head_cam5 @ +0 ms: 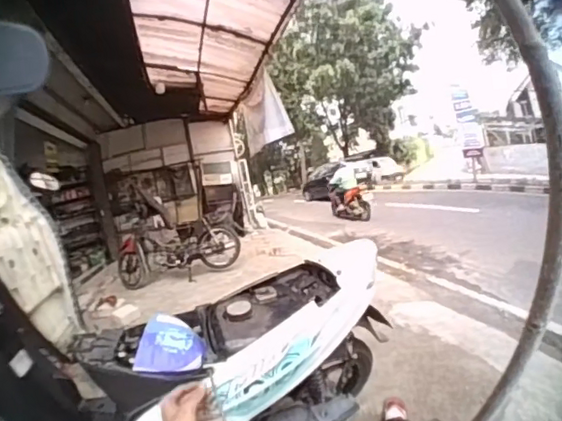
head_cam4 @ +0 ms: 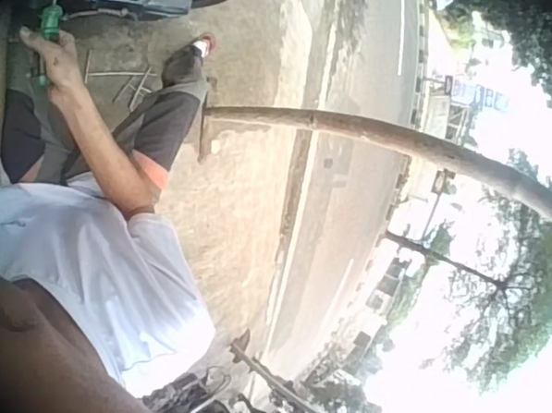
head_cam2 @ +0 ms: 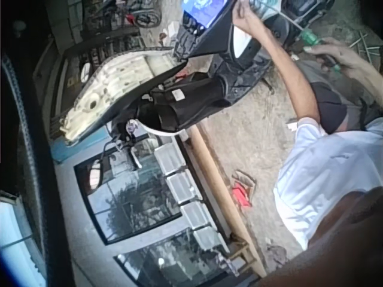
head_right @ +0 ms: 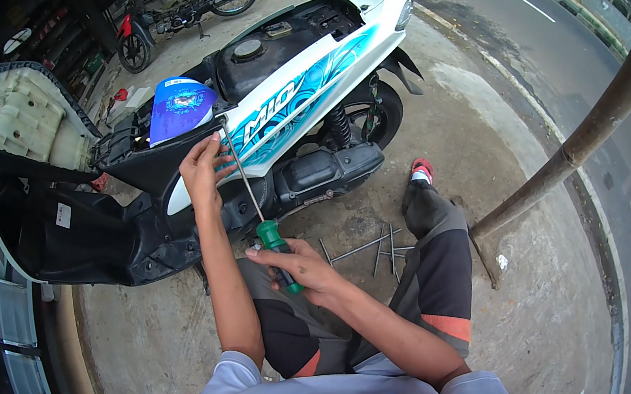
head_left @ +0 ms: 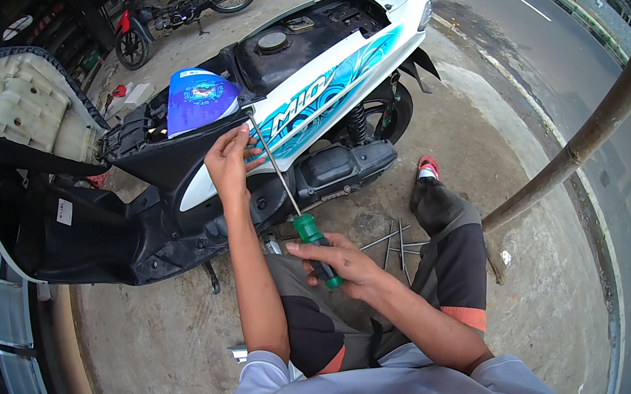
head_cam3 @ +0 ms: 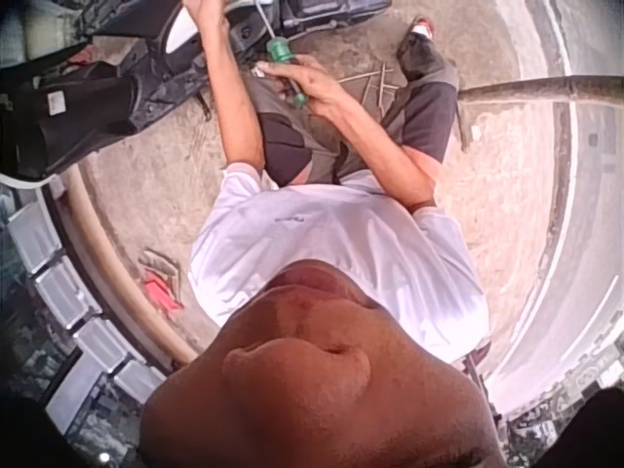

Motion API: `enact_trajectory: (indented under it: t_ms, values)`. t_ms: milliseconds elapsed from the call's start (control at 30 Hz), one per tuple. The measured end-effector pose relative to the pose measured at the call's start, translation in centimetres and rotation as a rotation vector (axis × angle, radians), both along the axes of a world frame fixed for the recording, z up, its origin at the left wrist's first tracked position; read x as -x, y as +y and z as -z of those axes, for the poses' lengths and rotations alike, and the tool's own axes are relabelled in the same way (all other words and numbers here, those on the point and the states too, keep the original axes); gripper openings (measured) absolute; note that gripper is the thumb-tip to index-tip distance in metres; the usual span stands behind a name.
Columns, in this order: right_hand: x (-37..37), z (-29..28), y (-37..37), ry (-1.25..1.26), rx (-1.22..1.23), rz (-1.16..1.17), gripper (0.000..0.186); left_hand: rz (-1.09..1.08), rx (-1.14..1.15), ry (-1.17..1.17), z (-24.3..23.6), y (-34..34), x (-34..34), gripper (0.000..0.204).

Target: Repairing a motorcycle by removing and adjusting body panels using a screwdriver.

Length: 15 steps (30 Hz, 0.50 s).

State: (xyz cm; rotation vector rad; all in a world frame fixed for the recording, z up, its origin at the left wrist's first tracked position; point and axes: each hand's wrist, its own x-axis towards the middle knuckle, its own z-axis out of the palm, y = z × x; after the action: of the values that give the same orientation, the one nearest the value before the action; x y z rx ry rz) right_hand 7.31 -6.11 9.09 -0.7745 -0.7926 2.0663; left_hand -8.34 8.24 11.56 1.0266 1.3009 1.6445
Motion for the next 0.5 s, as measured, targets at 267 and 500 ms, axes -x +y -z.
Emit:
enact_trajectory:
  t_ms: [267,500]
  values:
    - [2.0,4.7,0.1,-0.857,-0.685,0.468,0.04,-0.471,0.122,0.911,-3.7,1.9,-3.2,0.029]
    - [-0.3,4.7,0.1,-0.981,-0.738,0.415,0.047,-0.488,0.143,0.964,-4.1,1.5,-3.6,0.018]
